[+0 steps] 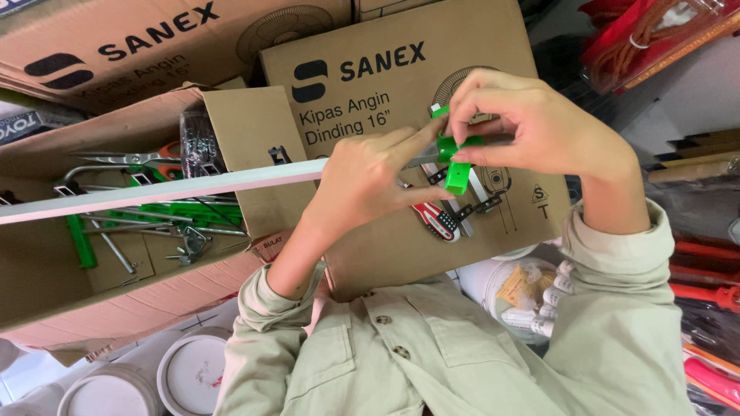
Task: The person positions a green plastic mount and a small metal bracket onto a square metal rod and secures them by tightening several screws with a screwdriver.
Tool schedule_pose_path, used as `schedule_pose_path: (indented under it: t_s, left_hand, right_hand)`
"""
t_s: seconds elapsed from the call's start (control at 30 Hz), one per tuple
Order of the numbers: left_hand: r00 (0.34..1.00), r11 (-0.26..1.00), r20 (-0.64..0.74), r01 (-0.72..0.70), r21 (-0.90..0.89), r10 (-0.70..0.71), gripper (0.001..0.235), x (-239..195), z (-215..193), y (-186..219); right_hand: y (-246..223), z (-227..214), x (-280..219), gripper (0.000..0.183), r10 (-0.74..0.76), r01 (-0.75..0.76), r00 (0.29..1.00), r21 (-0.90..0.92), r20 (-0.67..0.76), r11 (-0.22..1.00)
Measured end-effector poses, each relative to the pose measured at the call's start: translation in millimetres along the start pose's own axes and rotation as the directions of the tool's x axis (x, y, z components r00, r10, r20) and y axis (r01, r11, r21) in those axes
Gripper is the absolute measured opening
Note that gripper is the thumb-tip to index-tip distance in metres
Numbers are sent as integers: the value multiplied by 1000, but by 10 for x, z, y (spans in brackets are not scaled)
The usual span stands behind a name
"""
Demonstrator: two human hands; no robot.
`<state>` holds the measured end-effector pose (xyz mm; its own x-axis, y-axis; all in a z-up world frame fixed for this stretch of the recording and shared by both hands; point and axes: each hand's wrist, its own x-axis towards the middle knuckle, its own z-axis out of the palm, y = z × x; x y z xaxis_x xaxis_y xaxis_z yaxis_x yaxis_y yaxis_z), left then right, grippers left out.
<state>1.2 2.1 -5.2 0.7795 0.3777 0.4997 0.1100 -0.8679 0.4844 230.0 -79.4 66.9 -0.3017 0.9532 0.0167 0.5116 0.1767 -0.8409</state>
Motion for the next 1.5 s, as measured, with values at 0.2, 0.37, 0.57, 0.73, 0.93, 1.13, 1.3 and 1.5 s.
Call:
schedule_pose_path:
  t_s: [0.2,0.37,0.57,0.73,0.93,1.13,1.3,1.5]
  left_hand:
    - [1000,999,-8,-29,32,29,84,10,-42,22]
    - [1000,999,20,-16,38,15,85,11,-54,40]
    - [1000,999,5,-31,32,30,85,-10,-12,16]
    - [1000,999,6,-10,42,10,85,-10,-7,-1]
    - [1000,995,-23,-13,103,15,87,125,-109,-45]
    - [992,997,-119,-26,74,34,86,245,-260,-86]
    - [976,996,-202,-65,68,78,86,295,-261,-22]
    - [997,1000,-70,-17,18,19,107,402,-255,-121]
  right_hand:
    - [-68,-10,-146,17,-49,31,994,-189,-94,982]
    - [-95,-5,-143,30,-5,-53,990,-415,-138,908]
    - [-90,60,-73,19,-5,-38,995,-425,-99,904]
    - [-152,64,-116,15,-115,45,987,-491,-113,870]
    - [-51,22,-991,16,24,-211,775,-224,-631,952]
    - [1277,941,-539,27,334,-419,824,-96,-458,903]
    - [2013,1234,486,24,212,-298,893,-170,-396,939]
    - [1998,1336,900,37,321,-164,766,313,-557,935]
